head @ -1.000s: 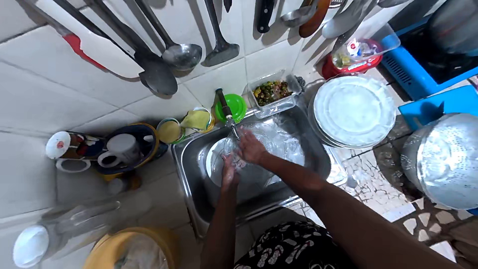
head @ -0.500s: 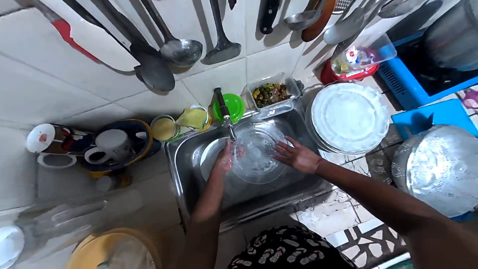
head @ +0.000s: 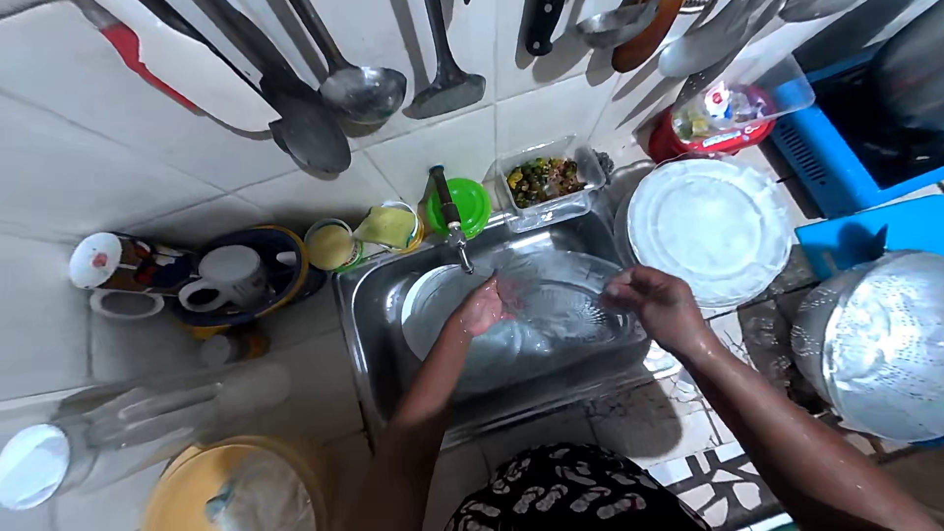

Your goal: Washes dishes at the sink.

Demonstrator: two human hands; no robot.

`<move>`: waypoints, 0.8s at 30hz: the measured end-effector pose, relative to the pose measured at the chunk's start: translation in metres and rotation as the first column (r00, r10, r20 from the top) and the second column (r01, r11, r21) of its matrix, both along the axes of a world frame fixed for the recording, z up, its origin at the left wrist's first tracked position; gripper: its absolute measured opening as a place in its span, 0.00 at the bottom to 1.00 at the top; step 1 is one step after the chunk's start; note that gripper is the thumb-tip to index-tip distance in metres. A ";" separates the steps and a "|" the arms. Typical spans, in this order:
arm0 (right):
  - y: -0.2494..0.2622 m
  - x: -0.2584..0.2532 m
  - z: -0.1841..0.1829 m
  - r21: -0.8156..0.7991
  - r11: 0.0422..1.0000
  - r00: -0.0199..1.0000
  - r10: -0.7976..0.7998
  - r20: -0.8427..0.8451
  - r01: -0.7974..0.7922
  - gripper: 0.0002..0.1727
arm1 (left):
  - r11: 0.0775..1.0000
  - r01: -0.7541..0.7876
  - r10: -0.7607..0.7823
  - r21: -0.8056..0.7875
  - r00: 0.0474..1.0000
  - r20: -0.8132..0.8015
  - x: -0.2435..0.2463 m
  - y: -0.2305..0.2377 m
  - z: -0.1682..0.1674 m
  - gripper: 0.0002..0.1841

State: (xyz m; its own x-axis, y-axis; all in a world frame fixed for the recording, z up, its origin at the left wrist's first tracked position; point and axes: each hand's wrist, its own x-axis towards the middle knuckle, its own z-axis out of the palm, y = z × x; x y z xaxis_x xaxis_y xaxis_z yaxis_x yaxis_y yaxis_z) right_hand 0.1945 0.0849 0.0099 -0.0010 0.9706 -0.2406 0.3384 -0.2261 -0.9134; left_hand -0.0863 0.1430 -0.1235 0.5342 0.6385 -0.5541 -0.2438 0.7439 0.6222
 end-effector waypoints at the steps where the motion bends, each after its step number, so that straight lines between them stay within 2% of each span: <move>1: 0.006 0.001 -0.011 -0.143 0.981 0.983 -0.145 -0.109 0.129 0.03 | 1.000 -0.003 0.005 0.027 0.998 -0.062 -0.004 -0.003 0.004 0.31; 3: 0.017 -0.003 -0.044 -0.415 0.874 0.903 -0.366 -0.224 0.251 0.07 | 0.997 -0.048 0.061 0.063 0.972 -0.228 -0.011 -0.006 0.009 0.22; 5: 0.023 -0.016 -0.085 -0.593 0.771 0.820 -0.483 -0.307 0.233 0.10 | 0.989 -0.089 0.137 0.118 0.852 -0.506 -0.017 -0.001 0.010 0.20; 7: 0.028 -0.038 -0.121 -0.656 0.736 0.759 -0.522 -0.390 0.169 0.10 | 0.978 0.035 0.144 0.205 0.600 -0.787 -0.024 0.010 0.005 0.23; 9: 0.032 -0.064 -0.145 -0.639 0.761 0.715 -0.510 -0.478 0.116 0.07 | 0.956 0.198 0.155 0.218 0.289 -0.945 -0.026 0.018 0.007 0.24; 10: 0.034 -0.076 -0.154 -0.615 0.782 0.697 -0.496 -0.518 0.099 0.07 | 0.941 0.247 0.194 0.229 0.159 -0.968 -0.023 0.020 0.010 0.25; 11: 0.036 -0.086 -0.160 -0.596 0.799 0.682 -0.481 -0.551 0.081 0.07 | 0.927 0.284 0.234 0.244 0.070 -0.970 -0.018 0.021 0.013 0.27; 13: 0.037 -0.102 -0.169 -0.574 0.818 0.665 -0.447 -0.598 0.034 0.07 | 0.882 0.378 0.328 0.283 -0.061 -0.943 -0.004 0.018 0.009 0.36; 15: 0.039 -0.113 -0.175 -0.572 0.820 0.665 -0.434 -0.608 0.012 0.07 | 0.807 0.489 0.418 0.330 -0.080 -0.905 0.012 0.016 -0.003 0.39; 17: 0.038 -0.120 -0.181 -0.564 0.825 0.672 -0.430 -0.603 0.022 0.06 | 0.710 0.628 0.462 0.319 -0.072 -0.884 0.031 0.006 -0.012 0.38; 19: 0.032 -0.124 -0.190 -0.549 0.834 0.646 -0.450 -0.617 0.056 0.06 | 0.602 0.710 0.493 0.364 0.029 -0.870 0.044 -0.017 -0.020 0.34; 21: 0.023 -0.119 -0.193 -0.535 0.842 0.573 -0.469 -0.673 0.060 0.07 | 0.497 0.762 0.491 0.415 0.148 -0.859 0.047 -0.048 -0.028 0.31; 23: 0.013 -0.113 -0.187 -0.528 0.847 0.501 -0.486 -0.716 0.067 0.10 | 0.316 0.804 0.604 0.503 0.239 -0.761 0.039 -0.088 -0.043 0.25; 24: 0.010 -0.111 -0.184 -0.526 0.848 0.467 -0.494 -0.734 0.070 0.11 | 0.263 0.834 0.594 0.485 0.257 -0.762 0.032 -0.106 -0.045 0.24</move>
State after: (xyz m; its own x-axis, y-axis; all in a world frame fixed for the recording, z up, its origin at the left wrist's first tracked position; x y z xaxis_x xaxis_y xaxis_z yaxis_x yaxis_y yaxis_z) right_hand 0.0837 0.0944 -0.1737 -0.1442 0.7766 -0.6132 -0.6634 -0.5357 -0.5224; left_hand -0.0539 0.0366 -0.1690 0.3988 0.9063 0.1397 0.8618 -0.4225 0.2807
